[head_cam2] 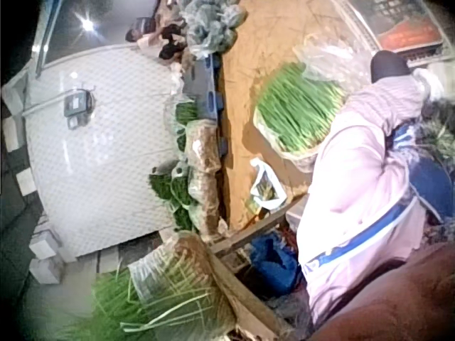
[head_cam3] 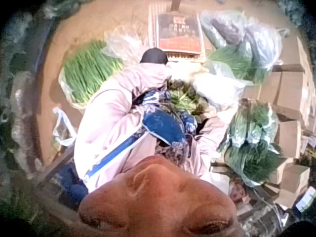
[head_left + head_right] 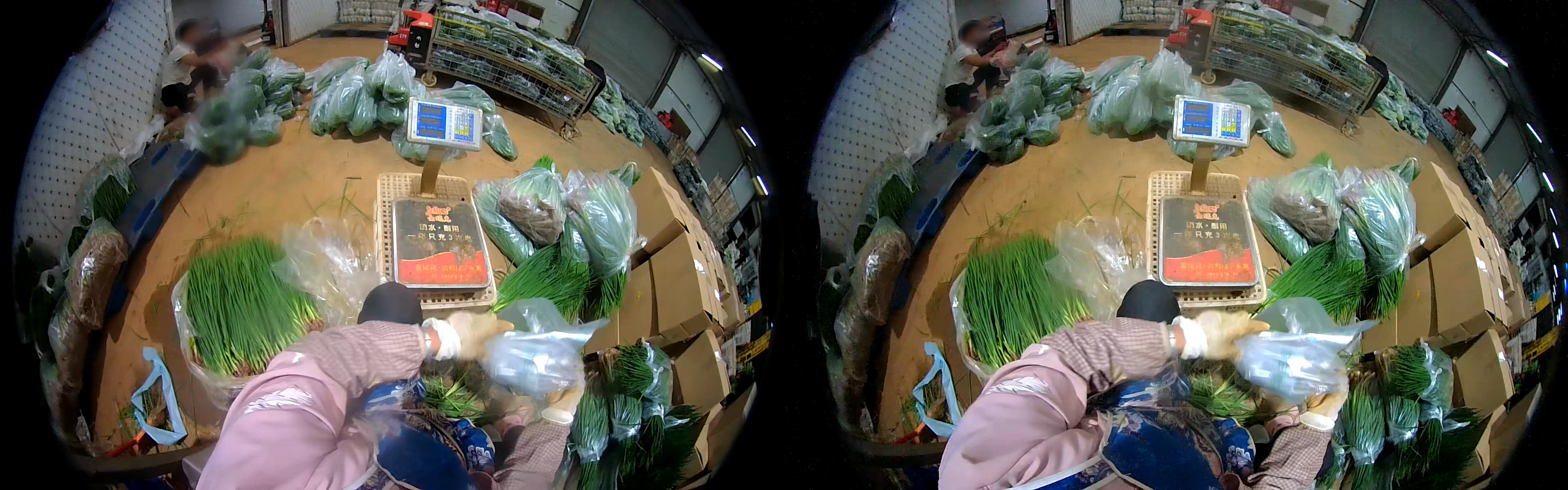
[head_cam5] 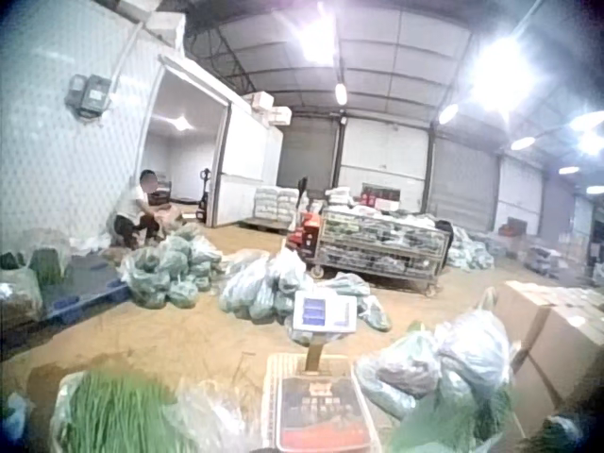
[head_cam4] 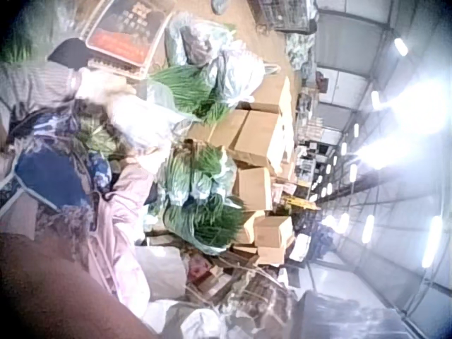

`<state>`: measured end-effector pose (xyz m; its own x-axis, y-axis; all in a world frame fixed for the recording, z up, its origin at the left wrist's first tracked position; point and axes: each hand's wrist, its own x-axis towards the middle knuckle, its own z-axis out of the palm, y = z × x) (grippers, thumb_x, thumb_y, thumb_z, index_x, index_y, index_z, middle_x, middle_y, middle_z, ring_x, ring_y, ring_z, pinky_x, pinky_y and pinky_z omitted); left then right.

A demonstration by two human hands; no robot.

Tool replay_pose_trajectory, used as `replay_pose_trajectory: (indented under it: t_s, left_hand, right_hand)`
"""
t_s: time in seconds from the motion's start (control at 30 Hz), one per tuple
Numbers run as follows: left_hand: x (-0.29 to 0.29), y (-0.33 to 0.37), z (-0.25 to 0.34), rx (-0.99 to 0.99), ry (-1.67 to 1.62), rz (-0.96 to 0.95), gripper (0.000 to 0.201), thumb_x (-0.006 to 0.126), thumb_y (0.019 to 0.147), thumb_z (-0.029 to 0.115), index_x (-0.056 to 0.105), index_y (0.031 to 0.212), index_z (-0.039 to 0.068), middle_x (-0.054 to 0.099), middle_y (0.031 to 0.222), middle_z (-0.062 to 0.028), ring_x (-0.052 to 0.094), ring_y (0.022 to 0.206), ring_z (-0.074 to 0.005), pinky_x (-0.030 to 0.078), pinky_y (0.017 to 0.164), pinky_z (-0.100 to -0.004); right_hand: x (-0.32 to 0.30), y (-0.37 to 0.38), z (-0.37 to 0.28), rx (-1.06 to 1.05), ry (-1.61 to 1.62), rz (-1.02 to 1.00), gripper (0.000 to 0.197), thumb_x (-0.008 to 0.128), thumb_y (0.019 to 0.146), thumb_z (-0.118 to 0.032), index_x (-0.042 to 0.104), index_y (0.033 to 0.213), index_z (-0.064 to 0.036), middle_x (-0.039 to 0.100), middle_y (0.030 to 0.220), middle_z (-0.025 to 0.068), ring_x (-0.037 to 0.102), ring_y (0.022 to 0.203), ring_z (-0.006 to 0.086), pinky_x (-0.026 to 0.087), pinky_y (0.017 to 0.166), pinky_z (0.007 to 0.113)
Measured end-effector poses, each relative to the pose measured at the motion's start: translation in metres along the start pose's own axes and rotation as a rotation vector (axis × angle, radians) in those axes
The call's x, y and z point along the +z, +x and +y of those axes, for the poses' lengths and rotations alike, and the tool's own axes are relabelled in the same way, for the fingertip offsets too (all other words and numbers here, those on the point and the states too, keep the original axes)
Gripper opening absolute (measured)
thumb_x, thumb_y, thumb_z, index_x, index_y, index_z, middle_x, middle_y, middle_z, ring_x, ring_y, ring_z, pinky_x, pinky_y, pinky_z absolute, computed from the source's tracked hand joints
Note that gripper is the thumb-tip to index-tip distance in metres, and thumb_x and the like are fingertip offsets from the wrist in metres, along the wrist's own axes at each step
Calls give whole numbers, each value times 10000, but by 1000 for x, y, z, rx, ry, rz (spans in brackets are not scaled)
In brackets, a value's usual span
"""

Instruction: The person gathers bunches of green onions from a pile, aligns the stems, and places them into plastic bags using an electronic scale for weight measurement.

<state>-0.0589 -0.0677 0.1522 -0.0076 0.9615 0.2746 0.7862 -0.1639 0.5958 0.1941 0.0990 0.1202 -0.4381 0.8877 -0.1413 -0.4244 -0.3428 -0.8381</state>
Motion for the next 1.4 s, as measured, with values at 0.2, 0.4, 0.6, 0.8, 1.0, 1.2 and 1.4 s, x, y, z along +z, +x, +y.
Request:
replay_pose_trajectory:
  t_s: [0.2, 0.4, 0.6, 0.8, 1.0, 1.2, 1.4]
  left_hand:
    - [-70, -31, -145, -417, 114, 250, 362, 659, 738, 231, 587, 1044, 52, 607, 990, -185, 581, 955, -324, 463, 807, -374]
    - [-62, 39, -39, -350, 338, 124, 1235, 826, 500, 385, 52, 1434, 151, 169, 1425, -268, 184, 1316, -431, 148, 1055, -554]
    - [-53, 107, -69, -312, 279, 370, 673, 693, 678, 257, 416, 1268, 90, 484, 1205, -201, 471, 1120, -341, 381, 940, -403]
    - [-89, 57, -196, -230, 12, 1190, 362, 510, 731, -80, 546, 1079, 12, 569, 1049, -115, 555, 935, -219, 425, 872, -295]
    - [-90, 28, -233, -685, 39, 1259, 537, 537, 765, -55, 383, 1275, 3, 460, 1235, -167, 455, 1133, -257, 360, 976, -316]
    - [-68, 41, -255, -525, 328, 854, 805, 689, 722, 86, 233, 1382, 29, 293, 1389, -183, 254, 1309, -292, 197, 1085, -362]
    - [-54, 101, -185, -293, 714, 649, 740, 689, 752, 230, 307, 1371, 92, 300, 1395, -181, 254, 1312, -295, 192, 1076, -482]
  right_hand:
    - [-93, 28, -54, -177, -546, 239, 320, 536, 856, -255, 548, 1068, -16, 588, 882, 65, 514, 713, 158, 430, 630, 267]
    - [99, 40, -75, -386, -1176, 131, 499, 640, 805, -306, 492, 1188, -23, 600, 1031, 137, 590, 843, 201, 492, 728, 298]
    - [194, 54, -51, -1159, -1943, -300, 596, 640, 665, -57, 431, 1223, -59, 537, 856, 90, 579, 701, 232, 509, 562, 353]
    - [79, 181, -41, -617, -2094, 78, 180, 504, 812, -139, 509, 976, -66, 572, 908, 138, 585, 804, 320, 485, 665, 429]
    - [94, 221, 12, -300, -1586, -40, 283, 510, 870, -237, 531, 1090, -60, 571, 1097, 178, 569, 982, 317, 454, 845, 382]
    - [21, 200, 134, 480, -1574, -195, 517, 573, 834, -96, 374, 1308, -45, 454, 1283, 168, 469, 1160, 282, 322, 1038, 408]
    - [17, 198, 240, 567, -1934, -455, 960, 765, 650, -324, 184, 1413, -281, 7, 1492, 112, 5, 1357, 377, 165, 1069, 546]
